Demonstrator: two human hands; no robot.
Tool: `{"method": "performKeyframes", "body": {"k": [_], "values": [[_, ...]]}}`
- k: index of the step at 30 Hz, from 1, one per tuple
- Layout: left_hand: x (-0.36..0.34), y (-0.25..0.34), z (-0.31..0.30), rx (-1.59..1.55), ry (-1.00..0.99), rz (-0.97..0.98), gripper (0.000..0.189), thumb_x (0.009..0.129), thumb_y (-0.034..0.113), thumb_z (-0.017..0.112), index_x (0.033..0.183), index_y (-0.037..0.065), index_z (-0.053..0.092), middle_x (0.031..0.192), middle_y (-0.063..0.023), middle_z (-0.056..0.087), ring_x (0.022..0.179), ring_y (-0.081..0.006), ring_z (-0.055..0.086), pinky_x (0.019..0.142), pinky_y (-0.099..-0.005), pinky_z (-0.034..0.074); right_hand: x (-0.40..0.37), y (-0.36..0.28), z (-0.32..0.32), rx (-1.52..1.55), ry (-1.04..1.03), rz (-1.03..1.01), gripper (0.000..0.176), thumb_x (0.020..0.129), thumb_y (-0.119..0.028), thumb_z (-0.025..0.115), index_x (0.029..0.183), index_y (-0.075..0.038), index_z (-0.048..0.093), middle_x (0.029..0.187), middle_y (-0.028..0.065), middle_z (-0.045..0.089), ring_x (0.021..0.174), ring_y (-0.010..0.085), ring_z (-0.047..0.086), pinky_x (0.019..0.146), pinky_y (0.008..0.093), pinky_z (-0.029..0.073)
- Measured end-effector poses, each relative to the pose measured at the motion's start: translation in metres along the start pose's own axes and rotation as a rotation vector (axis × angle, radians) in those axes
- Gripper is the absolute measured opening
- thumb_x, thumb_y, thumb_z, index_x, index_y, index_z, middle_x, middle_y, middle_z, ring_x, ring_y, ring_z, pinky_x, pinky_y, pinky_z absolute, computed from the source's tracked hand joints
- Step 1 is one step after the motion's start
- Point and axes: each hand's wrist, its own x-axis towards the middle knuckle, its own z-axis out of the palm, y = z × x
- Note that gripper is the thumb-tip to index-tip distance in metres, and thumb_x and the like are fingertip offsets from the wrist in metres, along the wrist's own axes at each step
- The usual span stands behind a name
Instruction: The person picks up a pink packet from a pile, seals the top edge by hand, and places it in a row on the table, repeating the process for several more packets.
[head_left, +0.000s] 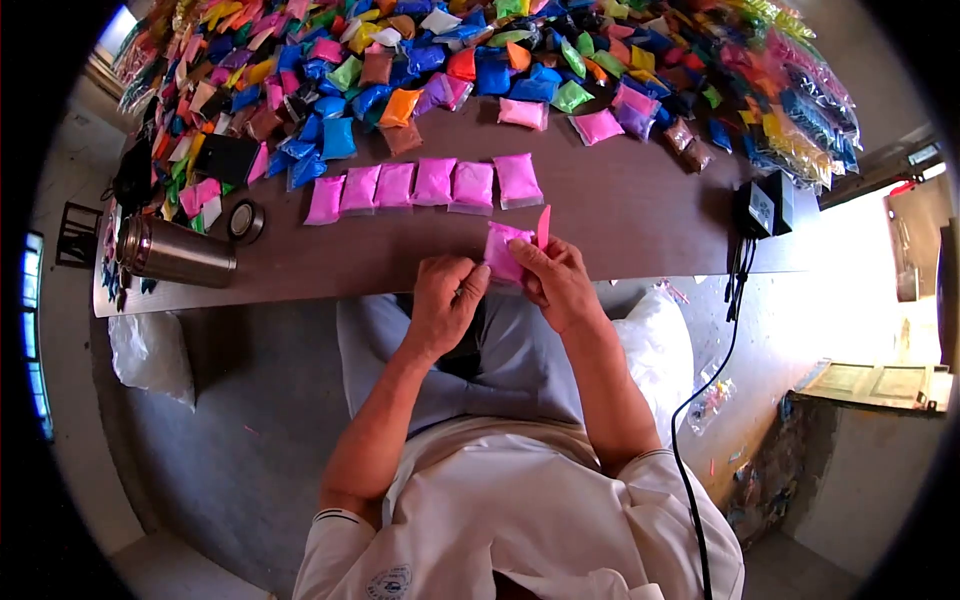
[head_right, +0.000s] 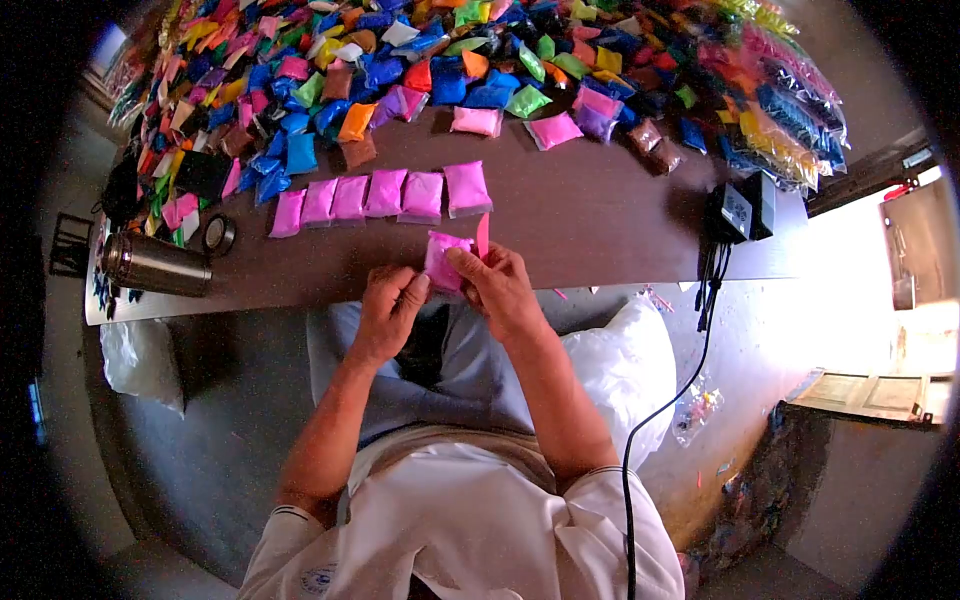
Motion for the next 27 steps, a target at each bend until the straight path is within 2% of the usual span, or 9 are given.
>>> {"method": "performKeyframes", "body": {"k": [5, 9, 11, 12, 14, 17, 24, 26, 27], "values": [[-0.003, 0.001, 0.003, 0.053, 0.0, 0.033, 0.025, 0.088, 0.02, 0.055, 0.067, 0.005, 0.052, 0.065, -0.0081, 0.053, 0.067, -0.0275, 0.051, 0.07, -0.0377, 0.037, -0.004, 0.005, 0.003, 0.071, 0.058, -0.097, 0.017, 0.083, -0.021, 0.068, 0.084, -0.006, 0.061, 0.061, -0.0068, 0.049, 0.047, 0.0017, 0.036, 0.04, 0.0201, 0.023], [-0.004, -0.002, 0.008, 0.039, 0.097, 0.057, 0.024, 0.088, 0.023, 0.056, 0.07, 0.006, 0.055, 0.065, -0.0068, 0.054, 0.068, -0.0267, 0.052, 0.073, -0.0377, 0.037, -0.007, -0.002, 0.013, 0.037, 0.115, -0.046, 0.015, 0.083, -0.019, 0.068, 0.085, -0.005, 0.061, 0.062, -0.0076, 0.048, 0.048, 0.0014, 0.034, 0.042, 0.0198, 0.022], [-0.005, -0.004, 0.008, 0.044, 0.08, 0.059, 0.024, 0.088, 0.023, 0.056, 0.071, 0.006, 0.056, 0.065, -0.0068, 0.054, 0.068, -0.0265, 0.052, 0.074, -0.0376, 0.037, -0.009, -0.01, 0.015, -0.046, 0.113, 0.037, 0.013, 0.083, -0.016, 0.067, 0.086, -0.004, 0.063, 0.066, -0.0058, 0.054, 0.053, 0.0017, 0.042, 0.046, 0.0187, 0.031], [-0.005, -0.005, 0.008, 0.047, 0.062, 0.061, 0.024, 0.088, 0.024, 0.056, 0.073, 0.006, 0.057, 0.066, -0.0067, 0.055, 0.069, -0.0264, 0.052, 0.074, -0.0376, 0.037, -0.008, -0.007, 0.016, -0.045, 0.115, 0.037, 0.013, 0.083, -0.016, 0.067, 0.086, -0.004, 0.063, 0.066, -0.0058, 0.054, 0.053, 0.0017, 0.042, 0.046, 0.0187, 0.031], [-0.006, -0.004, 0.008, 0.061, 0.053, 0.069, 0.024, 0.089, 0.024, 0.056, 0.073, 0.006, 0.057, 0.066, -0.0067, 0.055, 0.07, -0.0265, 0.053, 0.075, -0.0375, 0.037, -0.003, 0.001, 0.017, 0.0, 0.058, -0.123, 0.014, 0.084, -0.015, 0.066, 0.088, -0.002, 0.064, 0.074, -0.0026, 0.061, 0.063, 0.0032, 0.052, 0.054, 0.0195, 0.04], [-0.006, -0.003, 0.008, 0.076, 0.049, 0.084, 0.023, 0.089, 0.024, 0.056, 0.073, 0.006, 0.058, 0.067, -0.0069, 0.056, 0.07, -0.0267, 0.053, 0.075, -0.0376, 0.037, 0.003, 0.012, 0.009, 0.028, 0.028, -0.146, 0.014, 0.084, -0.013, 0.065, 0.09, -0.001, 0.065, 0.082, 0.0004, 0.064, 0.071, 0.0052, 0.056, 0.062, 0.0215, 0.045], [-0.007, -0.001, 0.009, 0.057, 0.056, 0.043, 0.023, 0.088, 0.023, 0.057, 0.074, 0.006, 0.058, 0.068, -0.0071, 0.058, 0.072, -0.0263, 0.054, 0.076, -0.0377, 0.037, -0.003, 0.004, 0.018, 0.019, 0.087, -0.068, 0.014, 0.084, -0.012, 0.065, 0.093, -0.002, 0.064, 0.083, 0.0003, 0.064, 0.07, 0.0061, 0.057, 0.061, 0.021, 0.045], [-0.008, -0.003, 0.009, 0.084, 0.053, 0.049, 0.023, 0.088, 0.023, 0.057, 0.073, 0.006, 0.057, 0.069, -0.0068, 0.058, 0.071, -0.0262, 0.054, 0.076, -0.0376, 0.037, 0.001, 0.011, 0.017, -0.022, 0.084, -0.141, 0.018, 0.08, -0.026, 0.07, 0.086, -0.011, 0.063, 0.063, -0.0077, 0.053, 0.047, 0.0, 0.038, 0.04, 0.0181, 0.024], [-0.008, -0.003, 0.01, 0.11, 0.051, 0.055, 0.023, 0.088, 0.023, 0.057, 0.072, 0.006, 0.057, 0.07, -0.0066, 0.059, 0.071, -0.0261, 0.054, 0.076, -0.0376, 0.037, 0.002, 0.014, 0.014, -0.021, 0.084, -0.14, 0.018, 0.08, -0.026, 0.07, 0.086, -0.011, 0.063, 0.063, -0.0077, 0.053, 0.047, 0.0, 0.038, 0.04, 0.0181, 0.024]]}}
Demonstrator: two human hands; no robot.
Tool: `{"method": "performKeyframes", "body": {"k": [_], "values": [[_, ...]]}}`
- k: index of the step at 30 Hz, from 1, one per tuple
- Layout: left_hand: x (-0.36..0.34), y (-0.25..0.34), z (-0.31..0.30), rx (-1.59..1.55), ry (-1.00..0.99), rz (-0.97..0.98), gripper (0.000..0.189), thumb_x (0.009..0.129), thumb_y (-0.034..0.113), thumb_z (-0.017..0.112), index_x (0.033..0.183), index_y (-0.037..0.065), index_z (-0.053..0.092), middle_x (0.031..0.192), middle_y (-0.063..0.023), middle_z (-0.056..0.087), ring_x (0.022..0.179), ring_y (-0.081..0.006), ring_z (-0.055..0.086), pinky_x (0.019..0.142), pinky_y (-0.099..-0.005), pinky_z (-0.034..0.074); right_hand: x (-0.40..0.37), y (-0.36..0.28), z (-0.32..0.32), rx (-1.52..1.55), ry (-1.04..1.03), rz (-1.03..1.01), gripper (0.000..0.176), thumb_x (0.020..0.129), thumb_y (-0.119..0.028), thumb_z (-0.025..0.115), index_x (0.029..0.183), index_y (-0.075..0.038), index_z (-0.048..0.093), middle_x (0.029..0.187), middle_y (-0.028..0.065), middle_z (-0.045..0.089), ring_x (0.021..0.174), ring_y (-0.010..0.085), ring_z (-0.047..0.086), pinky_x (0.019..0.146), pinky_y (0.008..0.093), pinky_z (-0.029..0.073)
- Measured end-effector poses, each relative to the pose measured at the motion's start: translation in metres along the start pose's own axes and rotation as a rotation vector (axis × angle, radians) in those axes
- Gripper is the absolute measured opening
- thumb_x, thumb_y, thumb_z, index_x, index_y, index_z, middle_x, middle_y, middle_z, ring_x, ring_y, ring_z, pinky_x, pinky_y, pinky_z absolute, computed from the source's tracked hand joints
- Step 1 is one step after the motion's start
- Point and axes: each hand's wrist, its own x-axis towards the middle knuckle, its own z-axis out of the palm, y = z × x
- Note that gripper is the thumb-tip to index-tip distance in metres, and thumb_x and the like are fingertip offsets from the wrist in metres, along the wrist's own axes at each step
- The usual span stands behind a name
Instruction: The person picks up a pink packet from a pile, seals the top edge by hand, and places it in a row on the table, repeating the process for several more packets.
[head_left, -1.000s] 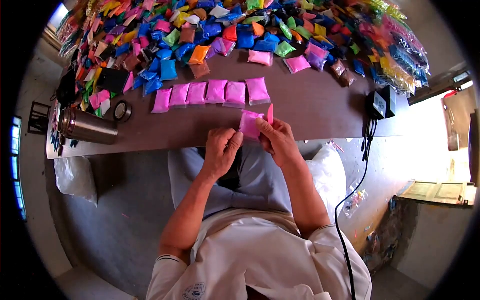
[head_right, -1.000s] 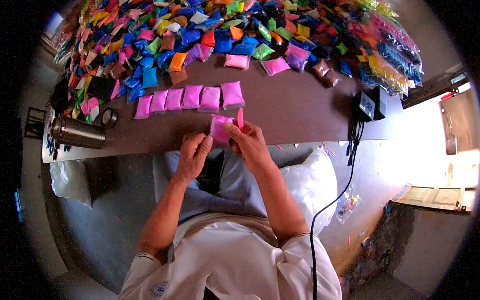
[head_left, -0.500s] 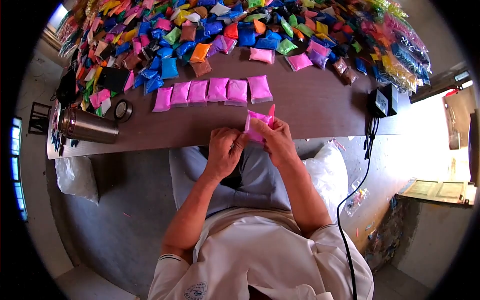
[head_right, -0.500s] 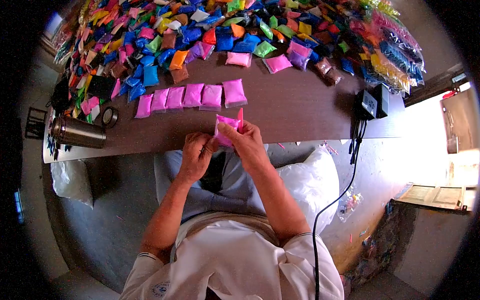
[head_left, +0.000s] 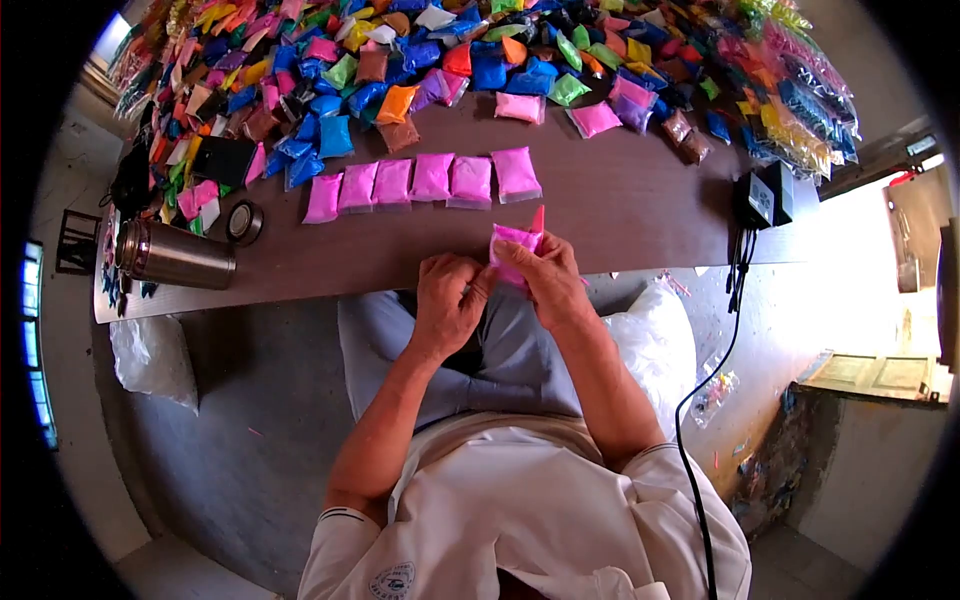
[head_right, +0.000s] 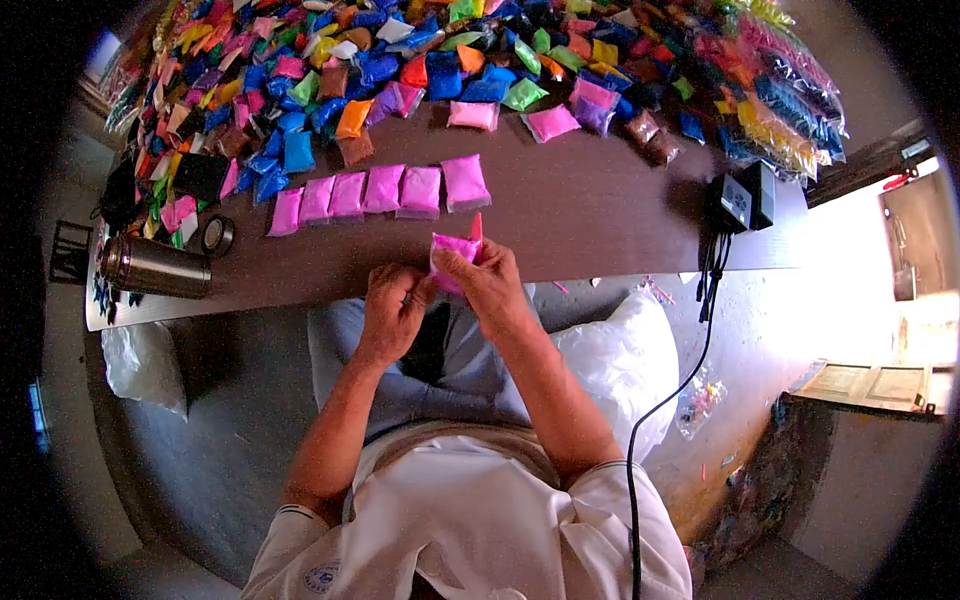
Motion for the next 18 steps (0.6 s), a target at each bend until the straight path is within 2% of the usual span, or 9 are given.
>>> {"method": "performKeyframes", "body": {"k": [2, 3, 5, 6, 8, 9, 11, 14, 18], "values": [[0.0, 0.0, 0.0, -0.002, 0.003, 0.014, 0.024, 0.088, 0.023, 0.057, 0.071, 0.006, 0.056, 0.069, -0.0067, 0.058, 0.07, -0.0264, 0.054, 0.076, -0.0375, 0.037, 0.001, 0.004, -0.005, 0.105, -0.063, -0.004, 0.016, 0.084, -0.015, 0.066, 0.094, -0.003, 0.063, 0.083, 0.001, 0.064, 0.071, 0.0063, 0.057, 0.061, 0.0214, 0.046], [0.0, 0.001, 0.0, -0.005, 0.007, 0.028, 0.024, 0.088, 0.022, 0.057, 0.071, 0.006, 0.055, 0.067, -0.0069, 0.057, 0.069, -0.0267, 0.053, 0.075, -0.0374, 0.037, -0.001, -0.001, -0.003, 0.106, -0.062, -0.004, 0.016, 0.084, -0.015, 0.066, 0.094, -0.003, 0.063, 0.083, 0.001, 0.064, 0.071, 0.0063, 0.057, 0.061, 0.0214, 0.046], [0.0, 0.003, -0.002, -0.013, 0.008, 0.002, 0.024, 0.088, 0.021, 0.057, 0.069, 0.006, 0.053, 0.066, -0.0071, 0.055, 0.069, -0.027, 0.052, 0.074, -0.0373, 0.037, -0.005, -0.015, 0.003, 0.062, 0.051, 0.121, 0.012, 0.084, -0.013, 0.066, 0.09, -0.003, 0.063, 0.076, -0.0015, 0.061, 0.06, 0.0042, 0.053, 0.051, 0.0203, 0.042], [0.001, 0.004, -0.002, -0.021, 0.01, -0.024, 0.025, 0.088, 0.02, 0.057, 0.068, 0.006, 0.052, 0.065, -0.0074, 0.054, 0.068, -0.0274, 0.052, 0.073, -0.0372, 0.037, -0.005, -0.015, -0.002, 0.062, 0.052, 0.121, 0.012, 0.084, -0.013, 0.066, 0.09, -0.003, 0.063, 0.076, -0.0015, 0.061, 0.06, 0.0042, 0.053, 0.051, 0.0203, 0.042], [0.001, 0.003, -0.002, -0.044, 0.016, -0.018, 0.025, 0.088, 0.019, 0.056, 0.068, 0.006, 0.051, 0.064, -0.0078, 0.053, 0.067, -0.0277, 0.051, 0.073, -0.0373, 0.037, -0.005, -0.017, -0.016, 0.224, -0.071, 0.198, 0.01, 0.083, -0.013, 0.067, 0.084, -0.005, 0.061, 0.067, -0.0051, 0.055, 0.048, 0.0021, 0.043, 0.042, 0.0193, 0.032], [0.002, 0.003, -0.002, -0.066, 0.022, -0.013, 0.025, 0.088, 0.018, 0.056, 0.067, 0.005, 0.05, 0.063, -0.0082, 0.051, 0.067, -0.0281, 0.05, 0.072, -0.0373, 0.037, -0.006, -0.017, -0.014, 0.224, -0.07, 0.199, 0.01, 0.083, -0.013, 0.067, 0.084, -0.005, 0.061, 0.067, -0.0051, 0.055, 0.048, 0.0021, 0.043, 0.042, 0.0193, 0.032], [0.001, 0.005, -0.002, -0.038, 0.016, -0.018, 0.025, 0.088, 0.018, 0.056, 0.067, 0.005, 0.049, 0.064, -0.0083, 0.051, 0.067, -0.028, 0.05, 0.072, -0.0374, 0.037, -0.008, -0.019, -0.006, 0.111, 0.018, 0.131, 0.014, 0.081, -0.014, 0.068, 0.077, -0.011, 0.055, 0.055, -0.0074, 0.042, 0.039, 0.0022, 0.031, 0.035, 0.0194, 0.019], [0.001, 0.005, -0.002, -0.005, 0.003, -0.016, 0.025, 0.088, 0.017, 0.055, 0.068, 0.005, 0.048, 0.065, -0.0087, 0.051, 0.068, -0.0283, 0.05, 0.072, -0.0377, 0.037, -0.005, -0.005, -0.013, 0.072, 0.009, 0.056, 0.012, 0.083, -0.015, 0.068, 0.078, -0.007, 0.06, 0.061, -0.0074, 0.049, 0.046, 0.0004, 0.036, 0.04, 0.0189, 0.024], [0.001, 0.004, -0.003, -0.032, 0.02, -0.049, 0.024, 0.088, 0.017, 0.055, 0.068, 0.005, 0.049, 0.065, -0.0099, 0.051, 0.069, -0.0295, 0.051, 0.072, -0.0379, 0.037, -0.009, -0.013, -0.004, 0.068, 0.033, 0.034, 0.011, 0.083, -0.015, 0.067, 0.08, -0.006, 0.062, 0.062, -0.0081, 0.049, 0.046, 0.0002, 0.035, 0.04, 0.0191, 0.022]]}}
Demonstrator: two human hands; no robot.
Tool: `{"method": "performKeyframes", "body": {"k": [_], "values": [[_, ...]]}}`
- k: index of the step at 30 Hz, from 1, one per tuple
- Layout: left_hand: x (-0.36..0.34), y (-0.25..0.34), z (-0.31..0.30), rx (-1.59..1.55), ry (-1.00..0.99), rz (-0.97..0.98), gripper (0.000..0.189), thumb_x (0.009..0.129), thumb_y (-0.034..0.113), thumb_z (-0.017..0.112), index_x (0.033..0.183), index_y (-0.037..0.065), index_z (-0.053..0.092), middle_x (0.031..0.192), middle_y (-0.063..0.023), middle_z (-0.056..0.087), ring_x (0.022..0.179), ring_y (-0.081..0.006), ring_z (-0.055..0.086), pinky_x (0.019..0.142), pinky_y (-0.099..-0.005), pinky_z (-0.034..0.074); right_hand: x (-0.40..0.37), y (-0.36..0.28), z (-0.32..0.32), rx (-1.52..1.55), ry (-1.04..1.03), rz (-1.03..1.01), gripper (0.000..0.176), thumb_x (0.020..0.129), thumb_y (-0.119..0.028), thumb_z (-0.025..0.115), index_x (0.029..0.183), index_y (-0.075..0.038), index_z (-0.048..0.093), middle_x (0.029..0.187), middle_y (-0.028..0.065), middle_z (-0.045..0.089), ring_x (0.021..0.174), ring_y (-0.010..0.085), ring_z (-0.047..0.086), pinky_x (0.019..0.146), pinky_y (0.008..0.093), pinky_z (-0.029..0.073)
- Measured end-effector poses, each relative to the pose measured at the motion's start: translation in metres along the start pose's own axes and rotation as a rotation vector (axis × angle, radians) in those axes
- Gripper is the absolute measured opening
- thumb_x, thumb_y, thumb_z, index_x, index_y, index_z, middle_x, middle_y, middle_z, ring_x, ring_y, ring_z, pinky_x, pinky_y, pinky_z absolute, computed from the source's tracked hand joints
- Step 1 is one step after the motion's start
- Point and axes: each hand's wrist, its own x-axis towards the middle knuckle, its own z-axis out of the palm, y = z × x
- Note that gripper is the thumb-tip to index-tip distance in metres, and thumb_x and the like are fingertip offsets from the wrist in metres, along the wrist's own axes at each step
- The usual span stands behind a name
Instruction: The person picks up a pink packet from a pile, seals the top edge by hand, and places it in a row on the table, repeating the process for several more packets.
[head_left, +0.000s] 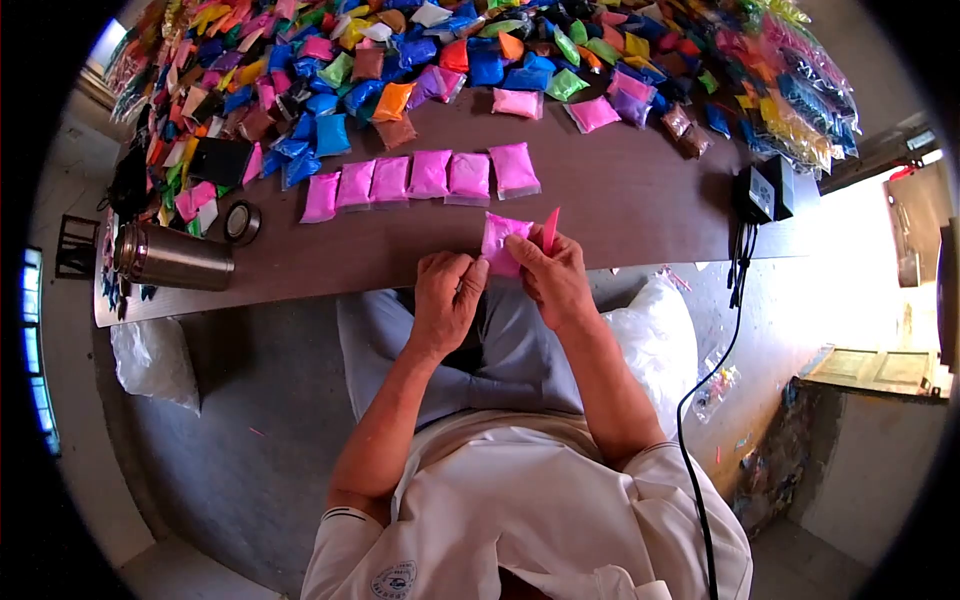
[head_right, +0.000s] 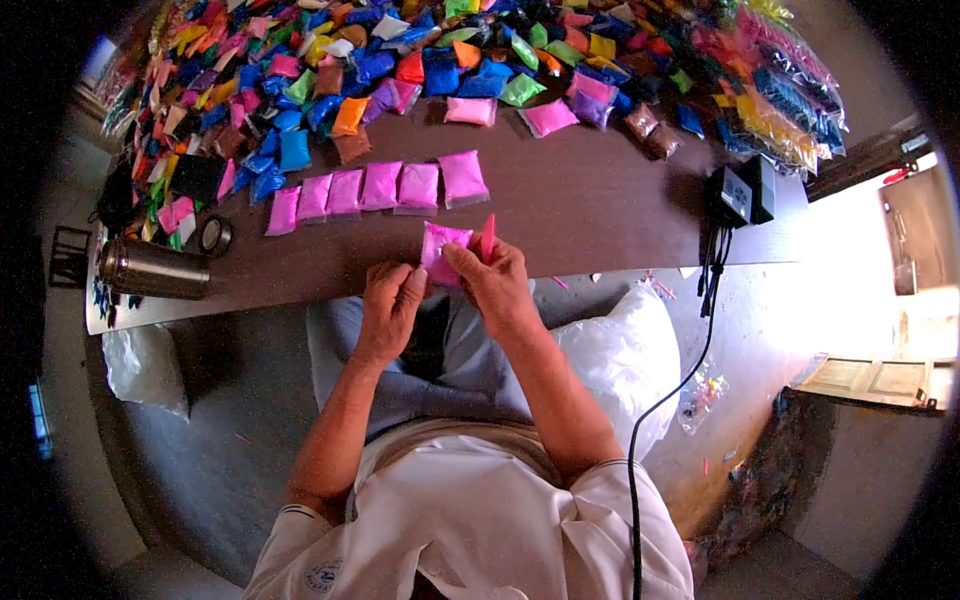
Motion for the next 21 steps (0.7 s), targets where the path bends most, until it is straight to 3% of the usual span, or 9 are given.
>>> {"method": "performKeyframes", "body": {"k": [3, 6, 8, 9, 11, 12, 14, 17, 21], "values": [[0.0, -0.001, -0.001, -0.072, -0.019, -0.016, 0.024, 0.088, 0.017, 0.055, 0.069, 0.004, 0.05, 0.066, -0.0109, 0.051, 0.07, -0.0304, 0.05, 0.073, -0.0383, 0.037, -0.002, -0.004, -0.002, -0.14, -0.049, 0.086, 0.011, 0.084, -0.013, 0.067, 0.085, -0.003, 0.063, 0.068, -0.0054, 0.055, 0.053, 0.0017, 0.044, 0.045, 0.0185, 0.033], [0.0, -0.001, 0.0, -0.023, -0.009, 0.006, 0.023, 0.088, 0.016, 0.054, 0.07, 0.004, 0.05, 0.067, -0.0111, 0.051, 0.071, -0.0304, 0.051, 0.074, -0.0386, 0.037, -0.002, 0.003, 0.004, -0.074, -0.109, -0.021, 0.014, 0.083, -0.012, 0.067, 0.089, 0.0, 0.063, 0.078, -0.0008, 0.061, 0.064, 0.005, 0.053, 0.057, 0.0197, 0.044], [0.001, 0.002, -0.001, -0.018, -0.014, 0.0, 0.023, 0.089, 0.017, 0.053, 0.07, 0.004, 0.05, 0.068, -0.0112, 0.052, 0.071, -0.0304, 0.05, 0.074, -0.0388, 0.037, 0.0, 0.007, 0.004, -0.049, -0.081, -0.081, 0.017, 0.078, -0.021, 0.073, 0.083, -0.008, 0.062, 0.06, -0.0071, 0.051, 0.042, 0.0001, 0.032, 0.037, 0.0195, 0.019], [0.001, 0.002, -0.001, -0.013, -0.019, -0.006, 0.024, 0.089, 0.017, 0.053, 0.069, 0.004, 0.05, 0.069, -0.0114, 0.052, 0.071, -0.0304, 0.05, 0.075, -0.039, 0.037, 0.001, 0.007, 0.004, -0.049, -0.081, -0.082, 0.017, 0.078, -0.021, 0.073, 0.083, -0.008, 0.062, 0.06, -0.0071, 0.051, 0.042, 0.0001, 0.032, 0.037, 0.0195, 0.019], [0.001, 0.0, 0.0, -0.034, -0.015, -0.023, 0.025, 0.09, 0.018, 0.052, 0.069, 0.004, 0.051, 0.068, -0.0109, 0.052, 0.071, -0.0301, 0.05, 0.075, -0.0388, 0.036, 0.0, 0.007, 0.001, -0.109, -0.067, -0.061, 0.015, 0.084, -0.013, 0.066, 0.091, 0.0, 0.063, 0.077, 0.0001, 0.06, 0.062, 0.0053, 0.053, 0.056, 0.0209, 0.044], [0.001, -0.001, -0.001, -0.056, -0.011, -0.04, 0.025, 0.09, 0.019, 0.051, 0.069, 0.004, 0.051, 0.068, -0.0104, 0.052, 0.07, -0.0298, 0.05, 0.075, -0.0386, 0.036, 0.001, 0.008, -0.003, -0.109, -0.068, -0.062, 0.015, 0.084, -0.013, 0.066, 0.091, 0.0, 0.063, 0.077, 0.0001, 0.06, 0.062, 0.0053, 0.053, 0.056, 0.0209, 0.044], [0.001, 0.001, -0.001, -0.072, -0.007, -0.041, 0.026, 0.091, 0.019, 0.051, 0.069, 0.005, 0.051, 0.067, -0.0097, 0.052, 0.07, -0.0294, 0.049, 0.075, -0.0383, 0.036, 0.002, 0.008, -0.013, -0.008, -0.085, 0.106, 0.014, 0.083, -0.016, 0.067, 0.086, -0.003, 0.063, 0.065, -0.0034, 0.053, 0.049, 0.0034, 0.043, 0.041, 0.0212, 0.031], [0.001, -0.001, -0.001, -0.094, -0.029, -0.057, 0.029, 0.091, 0.021, 0.05, 0.067, 0.005, 0.051, 0.066, -0.0085, 0.052, 0.07, -0.0285, 0.049, 0.075, -0.0378, 0.036, -0.001, 0.001, -0.006, 0.074, -0.042, 0.126, 0.016, 0.085, -0.021, 0.065, 0.081, -0.006, 0.061, 0.057, -0.0055, 0.044, 0.041, 0.0035, 0.031, 0.037, 0.0228, 0.018], [0.001, 0.001, -0.002, -0.1, -0.029, -0.042, 0.031, 0.092, 0.024, 0.05, 0.066, 0.006, 0.052, 0.066, -0.0077, 0.053, 0.071, -0.0278, 0.049, 0.075, -0.0376, 0.036, 0.007, 0.01, -0.021, 0.357, -0.091, 0.239, 0.015, 0.088, -0.022, 0.06, 0.085, -0.007, 0.061, 0.057, -0.0058, 0.042, 0.041, 0.0035, 0.032, 0.037, 0.0219, 0.02]]}}
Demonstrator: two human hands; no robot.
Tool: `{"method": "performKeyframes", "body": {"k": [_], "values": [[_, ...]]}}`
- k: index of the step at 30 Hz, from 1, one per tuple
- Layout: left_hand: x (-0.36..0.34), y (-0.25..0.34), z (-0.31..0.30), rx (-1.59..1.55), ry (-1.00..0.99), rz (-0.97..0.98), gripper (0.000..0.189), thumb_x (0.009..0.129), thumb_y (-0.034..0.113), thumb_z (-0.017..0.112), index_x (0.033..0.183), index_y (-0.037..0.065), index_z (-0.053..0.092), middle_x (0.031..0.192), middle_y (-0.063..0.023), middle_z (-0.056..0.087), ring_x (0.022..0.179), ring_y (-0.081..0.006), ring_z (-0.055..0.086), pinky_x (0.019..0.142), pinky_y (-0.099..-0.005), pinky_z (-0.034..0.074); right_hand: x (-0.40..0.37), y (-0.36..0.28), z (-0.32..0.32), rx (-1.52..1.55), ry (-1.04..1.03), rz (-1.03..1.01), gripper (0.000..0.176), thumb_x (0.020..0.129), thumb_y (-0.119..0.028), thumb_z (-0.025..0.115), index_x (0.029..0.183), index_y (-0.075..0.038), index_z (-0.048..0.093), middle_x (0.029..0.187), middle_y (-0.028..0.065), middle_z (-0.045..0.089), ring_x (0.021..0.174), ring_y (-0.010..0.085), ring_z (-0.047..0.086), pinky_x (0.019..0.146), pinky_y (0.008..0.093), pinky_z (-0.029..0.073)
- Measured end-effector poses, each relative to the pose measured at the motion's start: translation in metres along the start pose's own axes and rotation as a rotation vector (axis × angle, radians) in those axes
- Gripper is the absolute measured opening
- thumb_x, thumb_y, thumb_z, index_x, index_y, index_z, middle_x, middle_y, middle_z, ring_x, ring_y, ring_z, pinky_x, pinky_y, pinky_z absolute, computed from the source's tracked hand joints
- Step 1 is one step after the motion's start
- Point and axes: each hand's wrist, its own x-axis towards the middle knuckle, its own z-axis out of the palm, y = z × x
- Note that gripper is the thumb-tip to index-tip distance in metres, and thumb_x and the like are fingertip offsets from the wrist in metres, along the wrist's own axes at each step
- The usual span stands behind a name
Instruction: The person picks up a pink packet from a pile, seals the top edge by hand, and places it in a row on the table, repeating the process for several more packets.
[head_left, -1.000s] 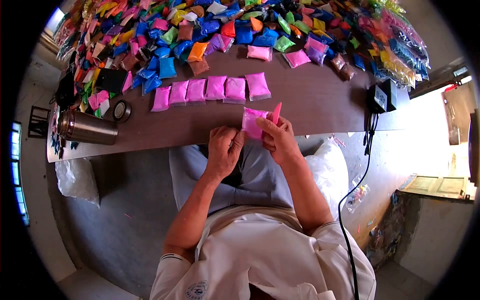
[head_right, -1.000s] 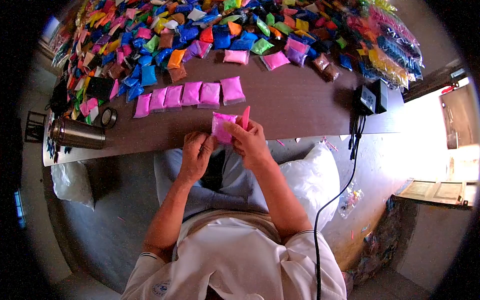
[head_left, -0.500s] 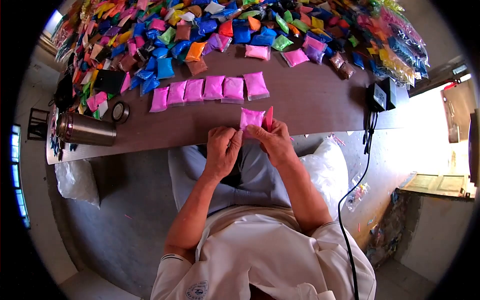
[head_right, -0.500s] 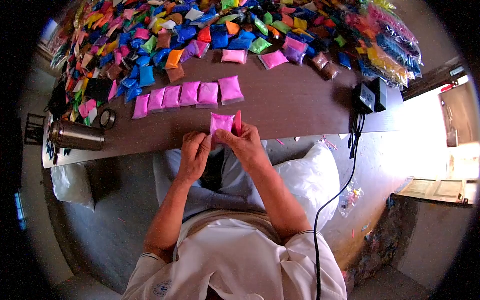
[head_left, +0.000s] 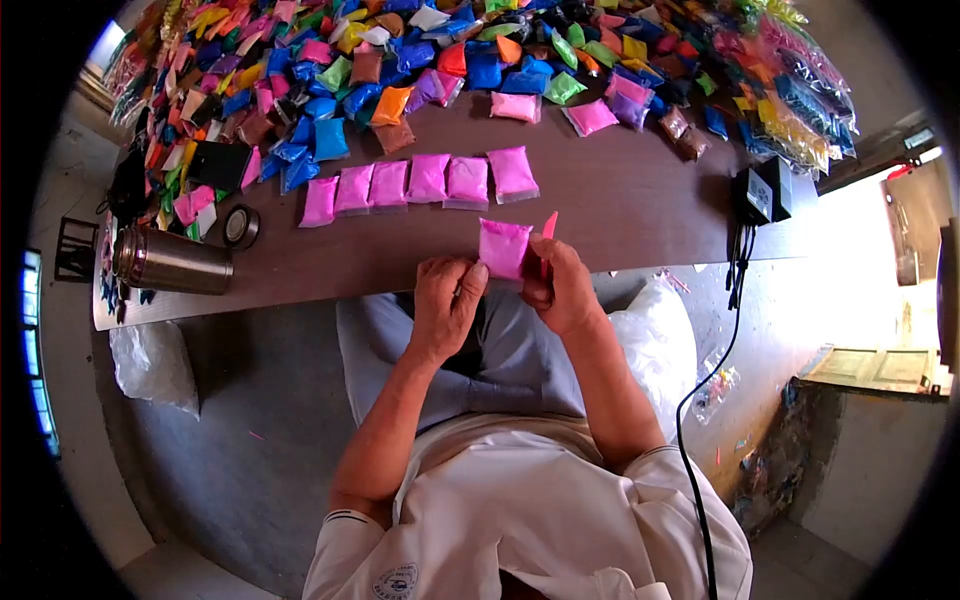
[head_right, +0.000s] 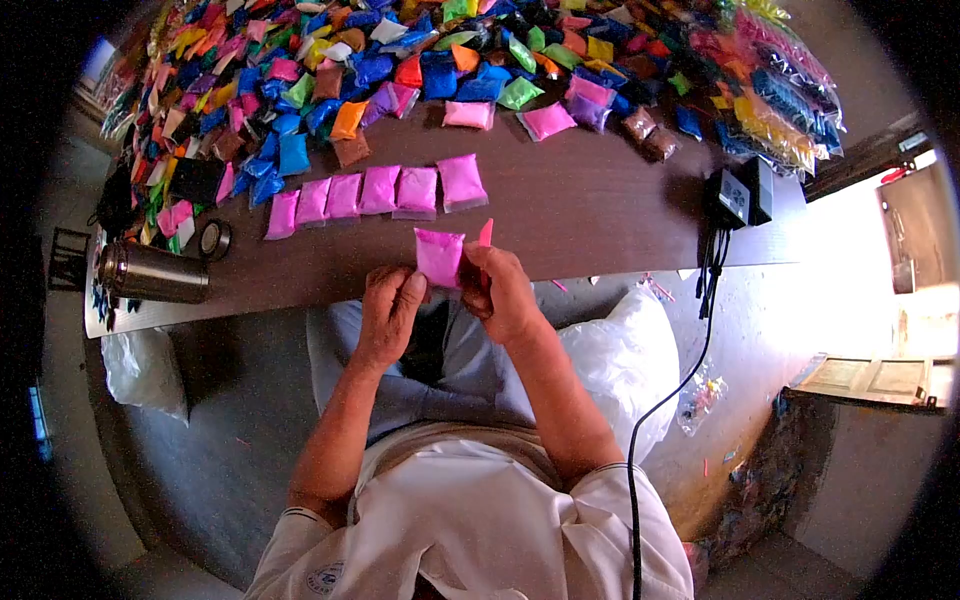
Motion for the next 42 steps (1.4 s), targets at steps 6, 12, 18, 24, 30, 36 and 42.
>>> {"method": "performKeyframes", "body": {"k": [6, 12, 18, 24, 30, 36, 42], "values": [[-0.001, 0.003, 0.002, -0.034, 0.068, -0.008, 0.033, 0.093, 0.028, 0.047, 0.07, 0.006, 0.055, 0.068, -0.0071, 0.055, 0.074, -0.0274, 0.05, 0.077, -0.0371, 0.035, -0.002, -0.001, 0.009, -0.144, -0.121, 0.004, 0.027, 0.09, -0.026, 0.058, 0.107, -0.006, 0.059, 0.063, -0.0058, 0.046, 0.041, 0.0026, 0.03, 0.037, 0.0197, 0.022], [-0.003, -0.004, -0.005, -0.095, -0.054, -0.013, 0.036, 0.095, 0.033, 0.041, 0.077, 0.006, 0.057, 0.072, -0.0067, 0.056, 0.078, -0.0267, 0.051, 0.082, -0.0381, 0.033, -0.004, -0.004, 0.016, -0.218, -0.294, 0.025, 0.028, 0.087, -0.028, 0.062, 0.105, -0.006, 0.059, 0.067, -0.0057, 0.049, 0.044, 0.0016, 0.034, 0.04, 0.0175, 0.025], [-0.005, 0.002, 0.001, -0.272, 0.096, -0.095, 0.039, 0.095, 0.035, 0.04, 0.077, 0.006, 0.057, 0.074, -0.0087, 0.055, 0.079, -0.0288, 0.049, 0.082, -0.0386, 0.033, -0.006, -0.003, 0.022, -0.303, -0.106, -0.056, 0.019, 0.082, -0.023, 0.07, 0.086, -0.008, 0.06, 0.063, -0.0076, 0.05, 0.046, 0.0014, 0.037, 0.04, 0.0182, 0.025], [-0.005, -0.001, -0.004, 0.005, -0.042, -0.011, 0.027, 0.09, 0.029, 0.052, 0.08, 0.004, 0.058, 0.074, -0.0093, 0.054, 0.078, -0.0276, 0.049, 0.08, -0.0386, 0.035, -0.002, 0.009, 0.023, -0.42, 0.019, -0.207, 0.017, 0.083, -0.022, 0.069, 0.083, -0.008, 0.06, 0.06, -0.0084, 0.047, 0.046, 0.0003, 0.035, 0.04, 0.0202, 0.022], [-0.004, -0.002, -0.001, 0.015, 0.009, 0.025, 0.023, 0.09, 0.025, 0.054, 0.081, 0.004, 0.059, 0.074, -0.0097, 0.056, 0.076, -0.0274, 0.051, 0.079, -0.0379, 0.036, -0.007, -0.003, 0.025, -0.453, -0.003, -0.124, 0.019, 0.084, -0.021, 0.068, 0.087, -0.004, 0.061, 0.066, -0.0063, 0.052, 0.054, 0.0005, 0.042, 0.045, 0.0196, 0.03], [-0.003, -0.004, -0.004, 0.069, -0.081, 0.06, 0.023, 0.091, 0.024, 0.052, 0.081, 0.004, 0.058, 0.075, -0.01, 0.056, 0.077, -0.0287, 0.051, 0.08, -0.0375, 0.036, -0.002, 0.003, 0.021, -0.518, -0.12, -0.198, 0.019, 0.086, -0.016, 0.065, 0.096, 0.0, 0.063, 0.087, 0.001, 0.063, 0.077, 0.0063, 0.056, 0.069, 0.0222, 0.046], [-0.004, -0.003, -0.002, 0.019, -0.005, 0.026, 0.023, 0.091, 0.025, 0.052, 0.082, 0.004, 0.058, 0.076, -0.0098, 0.057, 0.077, -0.0286, 0.052, 0.08, -0.0384, 0.036, -0.007, 0.001, 0.028, -0.431, -0.093, -0.228, 0.016, 0.086, -0.015, 0.064, 0.093, -0.001, 0.064, 0.083, -0.0009, 0.062, 0.072, 0.0045, 0.053, 0.064, 0.0205, 0.044]]}}
